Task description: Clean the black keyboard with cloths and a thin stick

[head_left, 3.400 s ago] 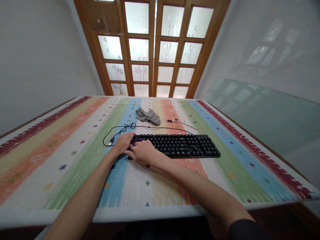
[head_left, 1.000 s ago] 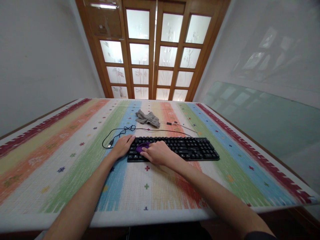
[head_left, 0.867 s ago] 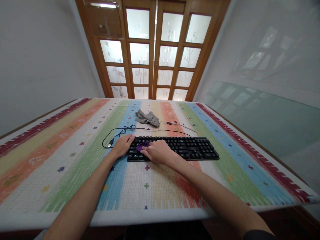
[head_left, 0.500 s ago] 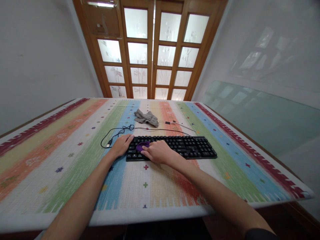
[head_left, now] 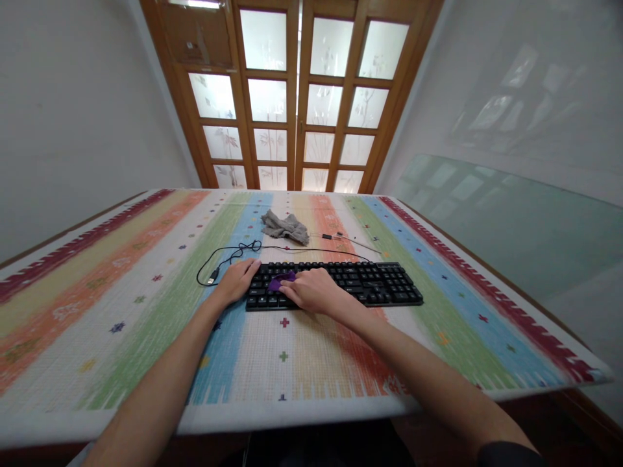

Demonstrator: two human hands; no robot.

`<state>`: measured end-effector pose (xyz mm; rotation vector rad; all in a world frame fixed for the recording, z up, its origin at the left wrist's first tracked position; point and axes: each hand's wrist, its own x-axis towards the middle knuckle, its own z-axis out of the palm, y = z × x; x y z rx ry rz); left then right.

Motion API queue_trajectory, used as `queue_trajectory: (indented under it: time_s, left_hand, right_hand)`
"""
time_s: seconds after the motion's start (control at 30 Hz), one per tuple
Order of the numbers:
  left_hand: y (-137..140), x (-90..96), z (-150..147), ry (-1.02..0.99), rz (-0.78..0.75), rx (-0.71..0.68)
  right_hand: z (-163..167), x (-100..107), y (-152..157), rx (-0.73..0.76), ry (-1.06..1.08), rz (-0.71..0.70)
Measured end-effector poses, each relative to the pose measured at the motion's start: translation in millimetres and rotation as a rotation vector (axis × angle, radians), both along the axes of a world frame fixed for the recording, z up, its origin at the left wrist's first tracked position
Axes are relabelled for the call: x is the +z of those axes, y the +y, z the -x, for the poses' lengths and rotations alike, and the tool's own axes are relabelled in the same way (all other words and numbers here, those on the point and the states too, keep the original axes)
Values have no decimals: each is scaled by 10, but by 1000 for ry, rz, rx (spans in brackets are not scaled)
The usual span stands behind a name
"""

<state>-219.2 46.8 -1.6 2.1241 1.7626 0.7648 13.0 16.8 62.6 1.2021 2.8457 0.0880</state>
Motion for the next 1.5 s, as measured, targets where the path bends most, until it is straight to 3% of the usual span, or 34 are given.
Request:
queue_trajectory:
  time_s: [1.5]
  left_hand:
    - [22,-20,22,19,-1,-1]
  right_hand:
    - [-285,-75,-10,-21,-64,-7]
